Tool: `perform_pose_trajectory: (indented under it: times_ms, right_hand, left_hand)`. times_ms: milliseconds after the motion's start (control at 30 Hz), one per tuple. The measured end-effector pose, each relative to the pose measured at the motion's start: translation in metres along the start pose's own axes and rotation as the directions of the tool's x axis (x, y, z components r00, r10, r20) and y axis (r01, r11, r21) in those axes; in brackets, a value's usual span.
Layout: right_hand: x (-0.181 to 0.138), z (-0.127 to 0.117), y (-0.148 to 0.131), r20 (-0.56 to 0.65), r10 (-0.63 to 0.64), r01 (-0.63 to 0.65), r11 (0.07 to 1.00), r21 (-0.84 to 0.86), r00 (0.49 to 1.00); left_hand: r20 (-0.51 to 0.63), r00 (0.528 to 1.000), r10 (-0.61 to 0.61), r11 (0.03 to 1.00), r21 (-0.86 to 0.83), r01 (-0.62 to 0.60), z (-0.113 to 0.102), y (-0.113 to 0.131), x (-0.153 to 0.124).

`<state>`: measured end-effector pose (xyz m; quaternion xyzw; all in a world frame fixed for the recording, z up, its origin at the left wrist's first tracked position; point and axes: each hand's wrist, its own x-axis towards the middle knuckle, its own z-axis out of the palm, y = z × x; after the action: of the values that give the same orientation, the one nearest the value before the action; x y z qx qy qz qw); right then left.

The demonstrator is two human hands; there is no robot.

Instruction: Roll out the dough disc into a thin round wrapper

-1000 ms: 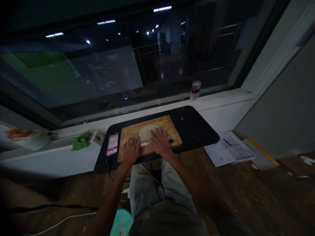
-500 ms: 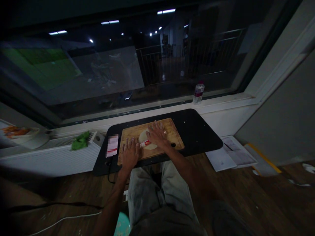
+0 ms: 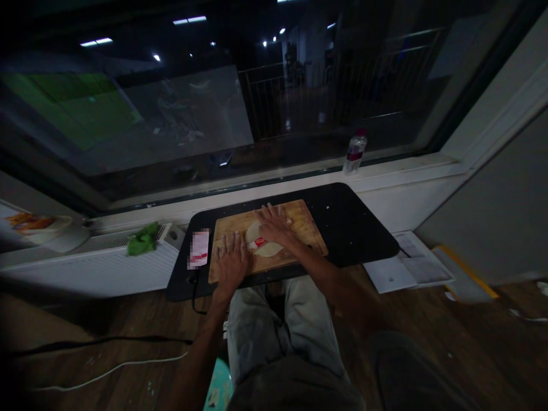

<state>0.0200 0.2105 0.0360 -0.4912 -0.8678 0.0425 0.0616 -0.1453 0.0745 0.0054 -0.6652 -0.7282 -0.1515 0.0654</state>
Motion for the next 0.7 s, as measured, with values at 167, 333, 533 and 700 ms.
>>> perform_pose_trajectory:
  times_ms: [167, 333, 533, 700]
  right_hand:
    - [-0.016, 0.002, 0.003, 0.0, -0.004, 0.004, 1.0, -0.003, 1.0]
    - [-0.036, 0.006, 0.004, -0.063, 0.01, -0.009, 1.0, 0.017, 0.998]
    - [-0.061, 0.002, 0.003, -0.115, 0.028, -0.023, 0.998, 0.05, 0.993]
    - [-0.08, -0.003, -0.002, -0.127, 0.081, -0.074, 0.996, 0.057, 0.989]
  left_hand:
    - [-0.033, 0.999, -0.014, 0.999, -0.037, 0.013, -0.001, 0.013, -0.017]
    - [-0.022, 0.999, 0.026, 0.998, -0.052, -0.027, -0.005, 0.019, -0.029]
    - [-0.028, 0.998, 0.052, 0.997, -0.054, -0.054, -0.007, 0.025, -0.044]
    - [-0.03, 0.997, 0.071, 0.995, -0.07, -0.073, -0.005, 0.024, -0.051]
